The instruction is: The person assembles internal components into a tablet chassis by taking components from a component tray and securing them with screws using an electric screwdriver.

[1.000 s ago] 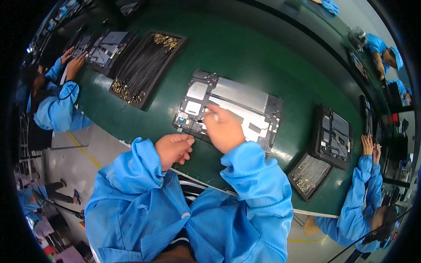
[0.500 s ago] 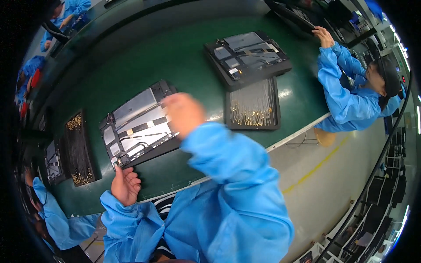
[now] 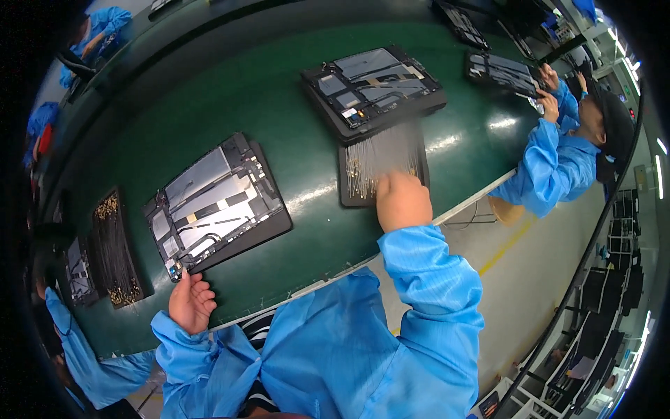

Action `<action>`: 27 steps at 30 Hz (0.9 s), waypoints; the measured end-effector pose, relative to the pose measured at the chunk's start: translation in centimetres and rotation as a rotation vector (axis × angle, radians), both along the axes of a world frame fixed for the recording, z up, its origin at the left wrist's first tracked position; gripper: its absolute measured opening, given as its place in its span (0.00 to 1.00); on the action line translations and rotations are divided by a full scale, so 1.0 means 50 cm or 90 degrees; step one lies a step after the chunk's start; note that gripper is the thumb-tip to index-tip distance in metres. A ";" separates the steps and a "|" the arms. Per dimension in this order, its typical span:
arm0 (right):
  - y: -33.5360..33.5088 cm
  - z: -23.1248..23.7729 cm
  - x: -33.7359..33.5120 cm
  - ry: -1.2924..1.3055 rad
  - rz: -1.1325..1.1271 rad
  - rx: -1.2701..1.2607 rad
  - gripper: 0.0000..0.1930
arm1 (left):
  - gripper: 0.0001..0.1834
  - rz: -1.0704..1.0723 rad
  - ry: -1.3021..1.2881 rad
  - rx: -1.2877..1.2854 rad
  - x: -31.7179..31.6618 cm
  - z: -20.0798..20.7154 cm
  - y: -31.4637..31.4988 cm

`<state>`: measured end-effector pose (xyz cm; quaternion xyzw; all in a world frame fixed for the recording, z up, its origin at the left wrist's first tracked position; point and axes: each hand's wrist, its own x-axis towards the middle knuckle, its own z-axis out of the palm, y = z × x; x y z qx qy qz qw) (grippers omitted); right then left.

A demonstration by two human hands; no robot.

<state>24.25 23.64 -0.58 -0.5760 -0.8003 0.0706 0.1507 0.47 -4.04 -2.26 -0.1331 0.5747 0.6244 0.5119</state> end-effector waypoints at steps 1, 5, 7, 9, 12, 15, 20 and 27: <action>-0.001 0.003 0.010 0.024 -0.006 -0.001 0.12 | 0.16 -0.004 0.000 0.004 0.001 0.000 0.003; -0.022 0.035 0.020 0.051 -0.048 -0.092 0.13 | 0.16 -0.009 0.008 -0.004 0.000 -0.003 0.005; -0.022 0.041 0.020 0.081 -0.052 -0.108 0.13 | 0.17 -0.029 0.028 -0.005 -0.001 -0.003 0.011; -0.026 0.040 0.020 0.112 -0.055 -0.127 0.13 | 0.17 -0.046 0.053 -0.042 0.000 0.006 0.016; -0.030 0.027 0.008 0.252 -0.086 -0.039 0.13 | 0.19 -0.121 0.174 -0.126 0.012 0.017 0.009; -0.030 0.022 0.038 0.257 -0.088 -0.078 0.16 | 0.18 -0.328 0.314 -0.090 0.028 0.014 0.015; 0.000 0.029 0.088 0.542 -0.184 -0.150 0.16 | 0.22 -0.573 0.600 -0.068 0.048 0.032 0.042; -0.175 0.170 -0.159 0.378 0.491 -0.095 0.06 | 0.17 -0.225 1.090 0.133 0.070 0.101 0.009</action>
